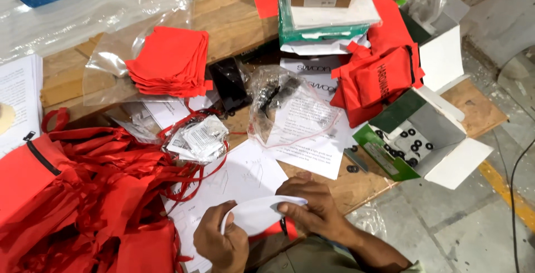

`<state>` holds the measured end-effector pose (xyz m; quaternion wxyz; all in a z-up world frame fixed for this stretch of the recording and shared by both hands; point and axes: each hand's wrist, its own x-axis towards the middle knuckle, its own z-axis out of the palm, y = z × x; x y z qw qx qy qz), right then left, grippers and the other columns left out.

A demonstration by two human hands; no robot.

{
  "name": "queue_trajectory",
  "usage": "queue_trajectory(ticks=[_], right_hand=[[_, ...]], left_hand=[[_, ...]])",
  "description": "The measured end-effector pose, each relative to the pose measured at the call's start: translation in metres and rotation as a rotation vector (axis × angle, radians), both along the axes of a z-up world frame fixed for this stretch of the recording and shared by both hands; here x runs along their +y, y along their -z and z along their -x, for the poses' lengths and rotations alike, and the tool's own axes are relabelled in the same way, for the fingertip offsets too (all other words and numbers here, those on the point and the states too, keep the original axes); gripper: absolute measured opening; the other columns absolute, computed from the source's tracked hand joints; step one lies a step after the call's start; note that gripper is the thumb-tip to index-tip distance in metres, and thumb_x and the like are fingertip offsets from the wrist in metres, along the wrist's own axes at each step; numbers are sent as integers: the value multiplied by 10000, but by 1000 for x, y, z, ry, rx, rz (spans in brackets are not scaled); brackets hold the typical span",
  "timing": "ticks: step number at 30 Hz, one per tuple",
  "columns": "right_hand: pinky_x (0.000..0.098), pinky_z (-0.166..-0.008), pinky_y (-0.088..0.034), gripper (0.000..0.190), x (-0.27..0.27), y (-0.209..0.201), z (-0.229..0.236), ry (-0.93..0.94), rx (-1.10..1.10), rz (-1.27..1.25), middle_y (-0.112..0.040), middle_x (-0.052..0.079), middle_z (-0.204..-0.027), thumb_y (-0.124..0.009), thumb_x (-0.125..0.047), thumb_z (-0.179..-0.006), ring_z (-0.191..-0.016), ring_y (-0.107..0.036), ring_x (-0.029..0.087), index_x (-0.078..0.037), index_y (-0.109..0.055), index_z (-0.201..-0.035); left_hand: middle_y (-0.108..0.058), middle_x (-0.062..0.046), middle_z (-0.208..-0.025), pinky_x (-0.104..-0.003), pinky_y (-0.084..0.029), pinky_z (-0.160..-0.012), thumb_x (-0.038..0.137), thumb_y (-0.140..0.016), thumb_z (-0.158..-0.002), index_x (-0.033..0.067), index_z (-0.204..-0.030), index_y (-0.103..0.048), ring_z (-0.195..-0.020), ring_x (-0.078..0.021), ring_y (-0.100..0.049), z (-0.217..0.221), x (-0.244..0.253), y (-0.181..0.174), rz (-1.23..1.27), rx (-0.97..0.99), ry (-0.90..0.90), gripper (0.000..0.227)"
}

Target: The person sorts hardware components and packs them into small red bags with instruction sheets.

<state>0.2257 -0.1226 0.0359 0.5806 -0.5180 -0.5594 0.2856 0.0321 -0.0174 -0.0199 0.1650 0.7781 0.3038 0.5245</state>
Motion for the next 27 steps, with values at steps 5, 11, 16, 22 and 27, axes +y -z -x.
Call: queue_trajectory(ticks=[5,11,16,22,27], right_hand=[[437,-856,-546,147,8,-5,-7,56,-363,-155,-741,126,-1020,-706,-126,-964,-982,-709,312,-9,-718,-1053],[463,-891,-492,262,10,-8,6,-24,-654,-242,-701,126,-1109,-718,-217,-930,-1094,-659,315,-10,-653,-1076],[444,-971,-506,241,5,12,9,-62,-687,-257,-707,104,-1146,-714,-182,-949,-1094,-658,293,-22,-662,-1121],[420,-981,-510,180,-8,29,12,-89,-640,-196,-701,86,-1020,-768,-173,-960,-1023,-657,275,-28,-702,-1044],[476,-981,-472,187,-12,30,5,22,-740,-167,-686,80,-883,-750,-157,-832,-926,-666,251,-52,-670,-963]], left_hand=[[-742,-36,-946,-438,-473,-827,295,-614,-994,108,-1040,-658,-911,-193,-716,-15,-6,-62,-132,92,-33,197],[-736,107,-897,-585,-298,-1095,328,-750,-917,202,-816,-718,-981,-100,-715,-16,-6,-68,-327,241,257,165],[-721,159,-885,-503,-309,-1134,396,-700,-931,303,-856,-663,-988,-63,-688,37,53,-39,-549,223,238,125],[-706,188,-1021,-427,-313,-1127,536,-712,-936,371,-946,-656,-1073,-54,-637,92,79,-9,-700,417,137,175],[-678,198,-1154,-516,-265,-1170,545,-685,-984,371,-1053,-660,-1161,-84,-616,52,53,-26,-723,488,68,189]])
